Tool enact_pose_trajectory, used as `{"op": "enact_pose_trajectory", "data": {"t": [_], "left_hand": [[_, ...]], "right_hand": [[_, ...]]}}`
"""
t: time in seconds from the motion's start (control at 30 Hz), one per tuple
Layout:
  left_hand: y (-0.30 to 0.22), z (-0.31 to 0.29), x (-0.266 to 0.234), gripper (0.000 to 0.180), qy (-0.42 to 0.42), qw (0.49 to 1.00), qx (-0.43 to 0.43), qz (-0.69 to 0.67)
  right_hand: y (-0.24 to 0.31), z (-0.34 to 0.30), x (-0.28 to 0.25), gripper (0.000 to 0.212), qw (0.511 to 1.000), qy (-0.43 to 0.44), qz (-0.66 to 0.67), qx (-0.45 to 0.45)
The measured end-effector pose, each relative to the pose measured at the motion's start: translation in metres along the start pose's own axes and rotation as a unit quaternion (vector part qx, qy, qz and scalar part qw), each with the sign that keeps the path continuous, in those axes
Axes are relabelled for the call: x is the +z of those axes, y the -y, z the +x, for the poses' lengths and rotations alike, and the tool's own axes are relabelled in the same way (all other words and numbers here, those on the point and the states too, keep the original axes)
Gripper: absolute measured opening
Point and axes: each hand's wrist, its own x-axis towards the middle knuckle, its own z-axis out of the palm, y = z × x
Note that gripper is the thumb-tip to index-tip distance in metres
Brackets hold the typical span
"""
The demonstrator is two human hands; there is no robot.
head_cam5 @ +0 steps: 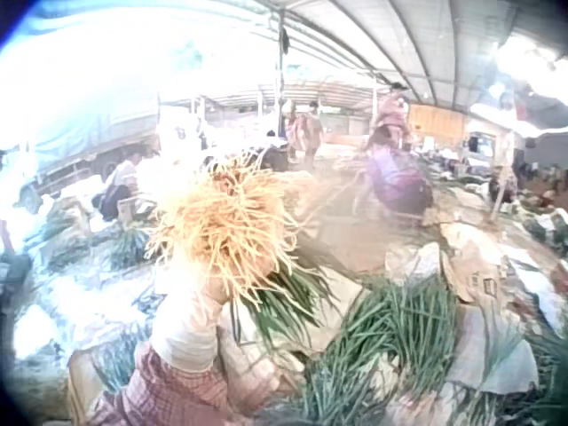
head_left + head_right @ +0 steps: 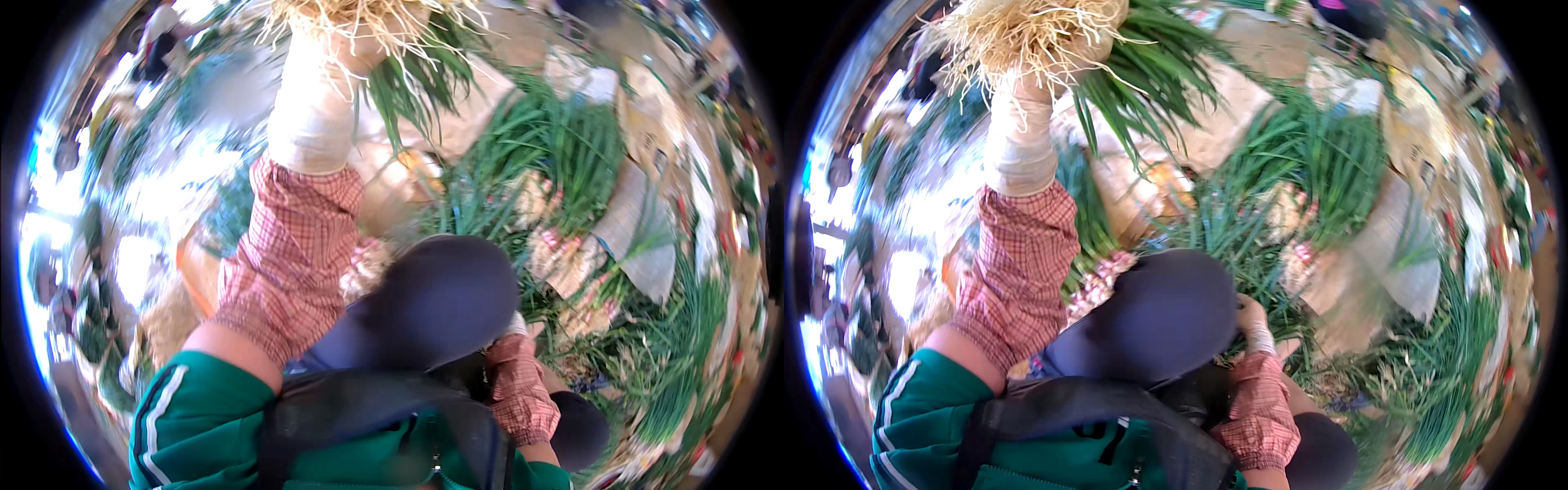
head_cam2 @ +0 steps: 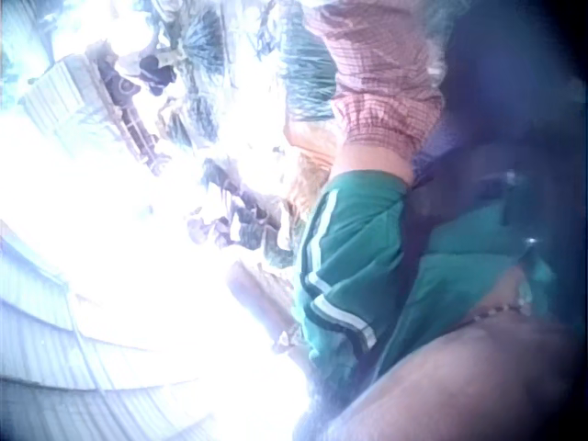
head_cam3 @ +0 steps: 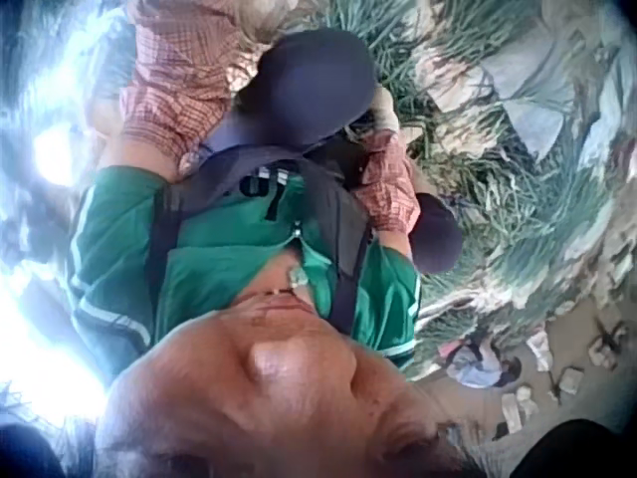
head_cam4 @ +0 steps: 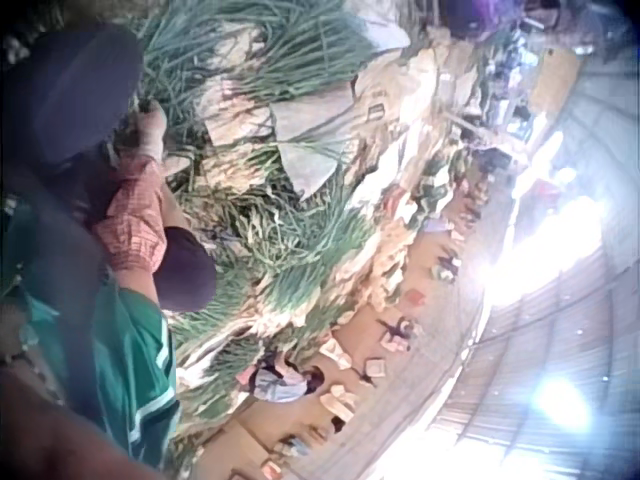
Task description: The person sorts bunches of spring onions by hand, removing loose soil and dry leaves from the roots and arranging them on top of large sacks.
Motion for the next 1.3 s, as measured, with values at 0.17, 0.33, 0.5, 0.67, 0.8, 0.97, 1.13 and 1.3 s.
{"op": "enact_pose_trajectory", "data": {"t": [0.17,0.33,0.5,0.67,0.8,0.97,1.13,1.3], "left_hand": [[-0.074,-0.074,-0.034,0.04,-0.062,0.997,0.048,0.004],[-0.109,-0.151,-0.063,0.041,-0.123,0.989,0.067,-0.05],[-0.074,-0.248,-0.104,0.042,-0.234,0.957,0.014,-0.17],[0.01,-0.377,-0.189,0.036,-0.454,0.881,-0.114,-0.067],[0.02,-0.386,-0.203,0.033,-0.491,0.852,-0.183,0.01],[0.033,-0.376,-0.18,0.028,-0.486,0.862,-0.14,0.02],[0.02,-0.377,-0.171,0.024,-0.54,0.797,-0.151,0.225],[0.024,-0.377,-0.194,0.054,-0.647,0.603,-0.135,0.446]], "right_hand": [[0.001,-0.035,0.004,0.042,0.998,-0.026,-0.015,0.062],[-0.009,-0.065,-0.017,0.042,0.992,-0.068,-0.035,0.102],[-0.016,-0.08,-0.021,0.043,0.988,-0.073,-0.046,0.129],[-0.015,-0.088,-0.027,0.043,0.984,-0.076,-0.057,0.149],[-0.016,-0.092,-0.029,0.044,0.982,-0.078,-0.063,0.162],[-0.019,-0.097,-0.035,0.044,0.979,-0.083,-0.072,0.17],[-0.012,-0.1,-0.03,0.044,0.981,-0.079,-0.074,0.162],[-0.014,-0.105,-0.031,0.045,0.98,-0.087,-0.066,0.166]]}}
